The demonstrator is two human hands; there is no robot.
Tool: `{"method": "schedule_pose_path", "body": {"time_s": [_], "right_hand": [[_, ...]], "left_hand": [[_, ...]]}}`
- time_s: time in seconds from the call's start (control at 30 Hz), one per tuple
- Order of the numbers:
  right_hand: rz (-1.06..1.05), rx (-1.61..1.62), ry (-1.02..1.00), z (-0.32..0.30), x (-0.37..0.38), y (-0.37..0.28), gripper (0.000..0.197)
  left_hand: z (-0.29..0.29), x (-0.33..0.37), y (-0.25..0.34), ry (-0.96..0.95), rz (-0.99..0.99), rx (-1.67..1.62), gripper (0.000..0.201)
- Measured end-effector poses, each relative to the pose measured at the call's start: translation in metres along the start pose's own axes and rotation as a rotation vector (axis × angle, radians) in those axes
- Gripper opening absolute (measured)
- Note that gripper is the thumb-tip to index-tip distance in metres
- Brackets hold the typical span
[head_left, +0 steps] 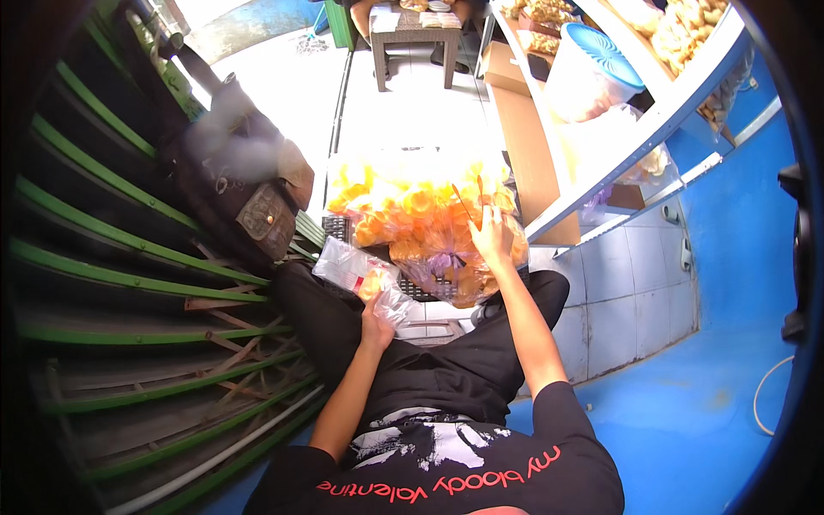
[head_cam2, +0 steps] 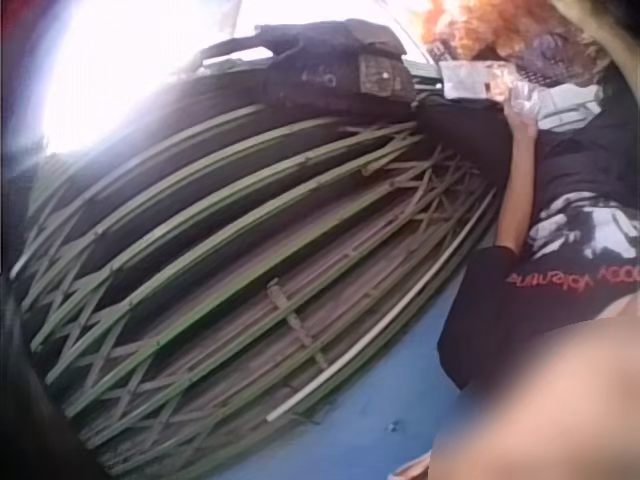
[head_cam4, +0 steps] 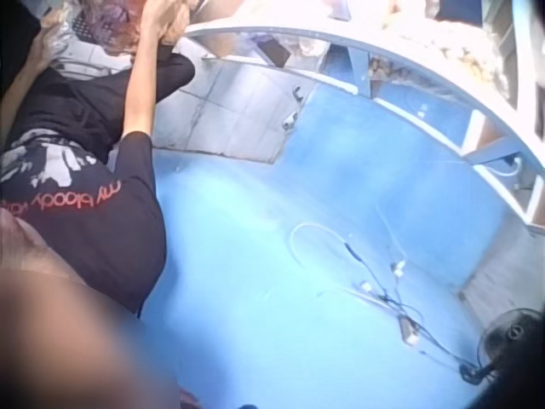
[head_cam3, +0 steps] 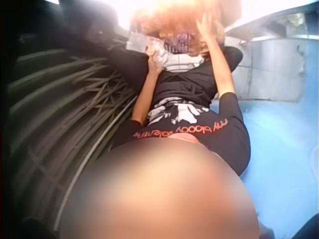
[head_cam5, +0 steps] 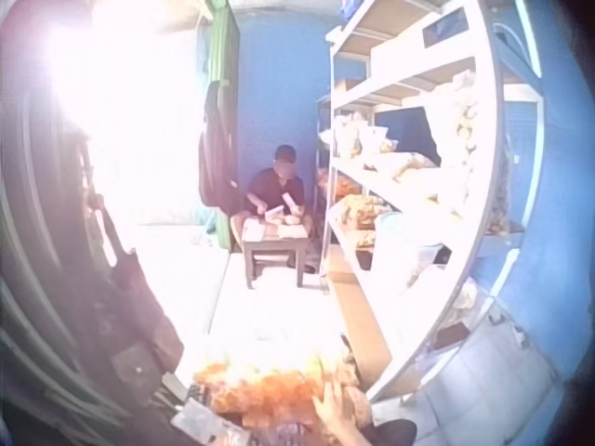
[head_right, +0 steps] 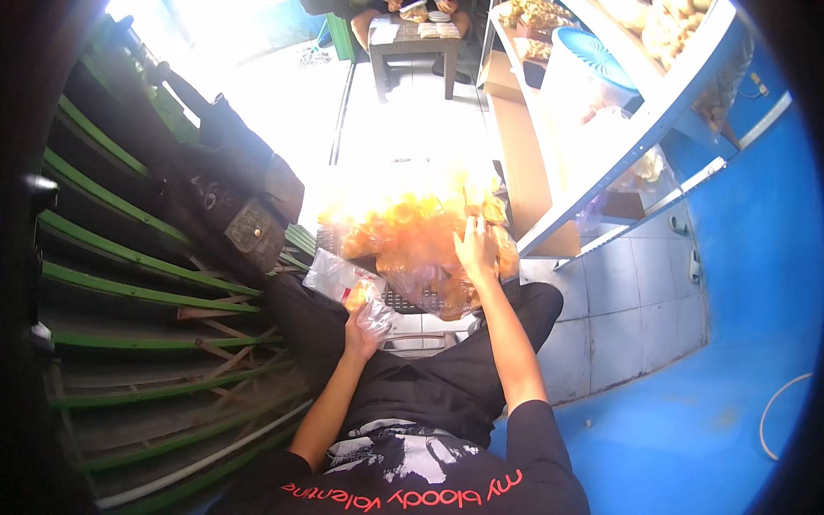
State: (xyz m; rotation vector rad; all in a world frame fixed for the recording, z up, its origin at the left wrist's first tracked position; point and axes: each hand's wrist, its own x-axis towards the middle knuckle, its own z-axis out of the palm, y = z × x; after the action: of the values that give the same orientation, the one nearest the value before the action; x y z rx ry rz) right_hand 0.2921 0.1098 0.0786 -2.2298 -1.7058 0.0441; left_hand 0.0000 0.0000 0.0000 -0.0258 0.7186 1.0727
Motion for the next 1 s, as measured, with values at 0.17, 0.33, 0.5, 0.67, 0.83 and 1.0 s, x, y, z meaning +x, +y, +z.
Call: {"method": "schedule_pose_path", "body": {"time_s": [0.17,0.33,0.5,0.67,0.83,1.0], "right_hand": [[-0.019,0.038,0.056,-0.018,-0.005,-0.004,0.042],[-0.181,0.244,0.166,-0.049,-0.035,-0.006,0.037],[-0.341,0.357,-0.095,-0.06,-0.081,0.003,0.034],[-0.388,0.22,-0.315,-0.069,-0.113,0.019,0.02],[-0.403,0.022,-0.352,-0.056,-0.12,0.013,0.018],[-0.282,-0.085,-0.224,-0.043,-0.119,-0.013,0.02]], "left_hand": [[0.009,0.001,0.002,-0.018,-0.013,-0.062,0.034],[0.013,-0.003,0.004,-0.02,0.009,-0.058,0.034],[0.01,0.0,0.004,0.006,0.008,-0.045,0.036],[0.011,0.0,0.004,-0.024,0.005,-0.015,0.04],[0.018,-0.005,0.005,-0.027,0.005,-0.006,0.04],[0.021,-0.006,0.007,-0.034,0.005,0.004,0.04]]}}
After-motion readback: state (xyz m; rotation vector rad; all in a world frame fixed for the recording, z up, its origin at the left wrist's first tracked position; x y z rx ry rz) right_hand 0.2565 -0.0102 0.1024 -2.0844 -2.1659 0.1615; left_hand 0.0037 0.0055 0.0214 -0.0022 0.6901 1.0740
